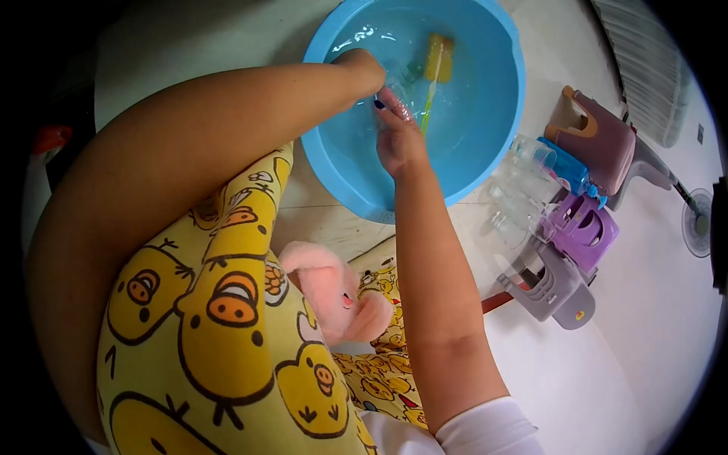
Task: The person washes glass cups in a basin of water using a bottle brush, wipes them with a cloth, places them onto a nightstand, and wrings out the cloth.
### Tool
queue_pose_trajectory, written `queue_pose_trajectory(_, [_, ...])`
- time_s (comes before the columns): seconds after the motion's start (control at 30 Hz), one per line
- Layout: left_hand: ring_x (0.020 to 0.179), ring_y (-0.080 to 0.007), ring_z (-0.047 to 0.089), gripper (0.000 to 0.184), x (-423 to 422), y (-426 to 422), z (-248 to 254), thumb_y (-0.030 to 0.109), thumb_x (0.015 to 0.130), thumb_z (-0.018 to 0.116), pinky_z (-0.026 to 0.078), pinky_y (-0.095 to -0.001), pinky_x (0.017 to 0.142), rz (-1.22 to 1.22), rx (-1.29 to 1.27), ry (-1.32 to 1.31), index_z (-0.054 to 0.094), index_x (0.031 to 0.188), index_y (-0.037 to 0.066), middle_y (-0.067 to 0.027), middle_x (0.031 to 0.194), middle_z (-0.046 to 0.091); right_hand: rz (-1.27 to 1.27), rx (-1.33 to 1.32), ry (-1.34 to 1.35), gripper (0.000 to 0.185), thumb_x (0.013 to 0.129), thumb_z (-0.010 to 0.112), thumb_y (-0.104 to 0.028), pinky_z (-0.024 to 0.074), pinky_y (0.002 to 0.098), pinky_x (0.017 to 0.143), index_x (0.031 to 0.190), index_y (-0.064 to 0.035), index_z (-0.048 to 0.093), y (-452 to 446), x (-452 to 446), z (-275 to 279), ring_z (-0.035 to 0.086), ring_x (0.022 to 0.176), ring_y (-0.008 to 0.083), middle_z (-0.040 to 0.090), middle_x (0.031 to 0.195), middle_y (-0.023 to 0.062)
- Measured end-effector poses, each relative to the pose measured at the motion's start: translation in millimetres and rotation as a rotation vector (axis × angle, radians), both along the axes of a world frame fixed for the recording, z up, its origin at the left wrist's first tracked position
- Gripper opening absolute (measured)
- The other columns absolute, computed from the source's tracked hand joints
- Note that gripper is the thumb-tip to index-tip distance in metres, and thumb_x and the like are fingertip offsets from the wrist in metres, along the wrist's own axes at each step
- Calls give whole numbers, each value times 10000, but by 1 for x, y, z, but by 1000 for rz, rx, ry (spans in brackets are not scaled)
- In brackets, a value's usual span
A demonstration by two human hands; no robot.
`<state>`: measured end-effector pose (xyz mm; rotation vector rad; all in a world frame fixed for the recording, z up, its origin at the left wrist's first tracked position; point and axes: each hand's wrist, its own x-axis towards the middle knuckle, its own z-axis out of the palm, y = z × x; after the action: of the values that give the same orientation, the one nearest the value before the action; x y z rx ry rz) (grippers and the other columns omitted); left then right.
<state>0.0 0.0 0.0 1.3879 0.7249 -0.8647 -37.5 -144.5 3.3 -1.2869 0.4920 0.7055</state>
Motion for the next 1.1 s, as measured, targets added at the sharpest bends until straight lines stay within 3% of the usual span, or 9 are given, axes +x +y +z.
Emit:
queue_pose_trajectory(0.07, [1053, -232, 474, 378, -2, 0, 6, 77, 773, 426, 365, -347, 886, -49, 111, -45, 513, 1139, 41, -125, 1112, 531, 0, 17, 43, 398, 789, 611, -165, 392, 338, 874, 1137, -8, 502, -4, -4, -5, 518, 1015, 207, 551, 1090, 111])
queue_pose_trajectory(0.27, [1024, -229, 484, 342, 1, 1, -1, 70, 774, 418, 373, -342, 868, -6, 122, -38, 536, 1094, 55, -125, 1088, 534, -273, -372, 174, 296, 797, 588, -94, 404, 297, 835, 1079, -22, 534, 7, 22, 8, 541, 955, 204, 585, 1004, 76])
queue_pose_trajectory(0.37, [1018, -225, 486, 328, 2, 4, 5, 75, 773, 433, 377, -339, 864, -3, 104, -2, 543, 1082, 64, -121, 1078, 538, -101, -3, 10, 179, 804, 594, -159, 416, 254, 754, 937, -43, 566, 8, 12, 9, 558, 902, 177, 612, 872, 58])
queue_pose_trajectory(0.5, [989, -214, 493, 319, 0, 3, 4, 80, 773, 443, 388, -331, 840, 18, 119, -31, 546, 1075, 64, -113, 1048, 546, 16, -99, 53, 156, 807, 587, -178, 401, 206, 709, 894, -51, 563, -3, 3, -1, 556, 848, 154, 597, 827, 44])
queue_pose_trajectory(0.6, [954, -204, 497, 319, 1, 3, 0, 87, 776, 447, 393, -326, 821, -15, 93, -7, 545, 1079, 66, -103, 1024, 548, -106, -79, 162, 145, 808, 579, -149, 386, 173, 724, 926, -68, 560, -8, 10, -2, 535, 858, 131, 574, 944, 44])
queue_pose_trajectory(0.7, [914, -191, 505, 320, 0, 3, 0, 86, 778, 443, 403, -322, 791, -40, 99, -32, 544, 1080, 61, -91, 989, 556, -560, -228, 309, 201, 800, 584, -176, 374, 241, 792, 988, -110, 558, -4, 16, -2, 503, 946, 130, 546, 1035, 30])
queue_pose_trajectory(0.77, [917, -189, 509, 323, -1, 2, 1, 87, 775, 449, 407, -320, 786, -4, 126, -41, 545, 1081, 54, -95, 991, 561, -174, -82, 146, 241, 795, 591, -241, 338, 320, 837, 1001, -124, 548, -8, 7, -8, 471, 954, 107, 537, 1028, -1])
queue_pose_trajectory(0.87, [926, -185, 508, 336, 0, 2, 3, 83, 771, 446, 406, -320, 790, 4, 132, -35, 540, 1092, 50, -106, 999, 561, -7, -186, 92, 289, 793, 585, -271, 292, 385, 875, 1042, -133, 537, 0, -1, 3, 442, 984, 113, 524, 1048, -21])
queue_pose_trajectory(1.1, [917, -192, 519, 339, 0, 2, 3, 75, 766, 442, 411, -311, 781, -32, 144, -59, 545, 1088, 52, -115, 999, 564, -495, -175, 225, 333, 783, 606, -233, 289, 387, 886, 1096, -147, 531, -9, 13, -5, 443, 1020, 133, 540, 1087, -16])
